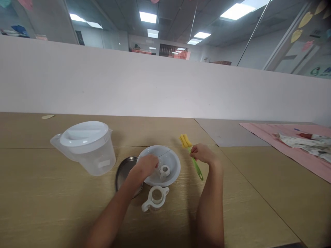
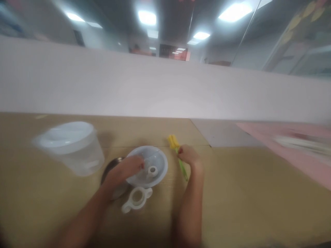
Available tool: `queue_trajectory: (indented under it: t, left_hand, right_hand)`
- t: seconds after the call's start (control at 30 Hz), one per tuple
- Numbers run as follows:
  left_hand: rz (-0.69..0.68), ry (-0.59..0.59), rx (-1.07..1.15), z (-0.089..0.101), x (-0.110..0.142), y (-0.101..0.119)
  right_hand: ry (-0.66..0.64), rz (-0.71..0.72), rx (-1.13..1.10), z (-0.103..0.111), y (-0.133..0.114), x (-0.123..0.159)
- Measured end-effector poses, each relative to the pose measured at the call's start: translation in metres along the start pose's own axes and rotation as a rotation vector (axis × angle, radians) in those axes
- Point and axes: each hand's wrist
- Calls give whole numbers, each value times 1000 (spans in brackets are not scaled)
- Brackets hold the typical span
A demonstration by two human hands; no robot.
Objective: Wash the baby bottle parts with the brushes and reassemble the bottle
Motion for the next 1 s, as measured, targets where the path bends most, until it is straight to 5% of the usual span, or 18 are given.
queue_trajectory:
  t: [0.47, 0.7, 1.0]
  left_hand:
    - [62, 58, -104, -8, -18, 16]
    - [-112, -77, -118, -18, -19, 22]
    - [-157, -14, -232, -22, -23, 18]
  right_hand:
    - [39, -7, -9, 4, -2, 6]
    - [31, -1, -24, 4, 2, 5]
    - [28, 2, 0, 4, 0, 4]
Point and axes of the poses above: each hand's wrist, its own x-axis away from the middle knuckle, its own z-axis out of the back of the hand, y = z × x, and after that the axes turned 14 degrees about z, right-handed
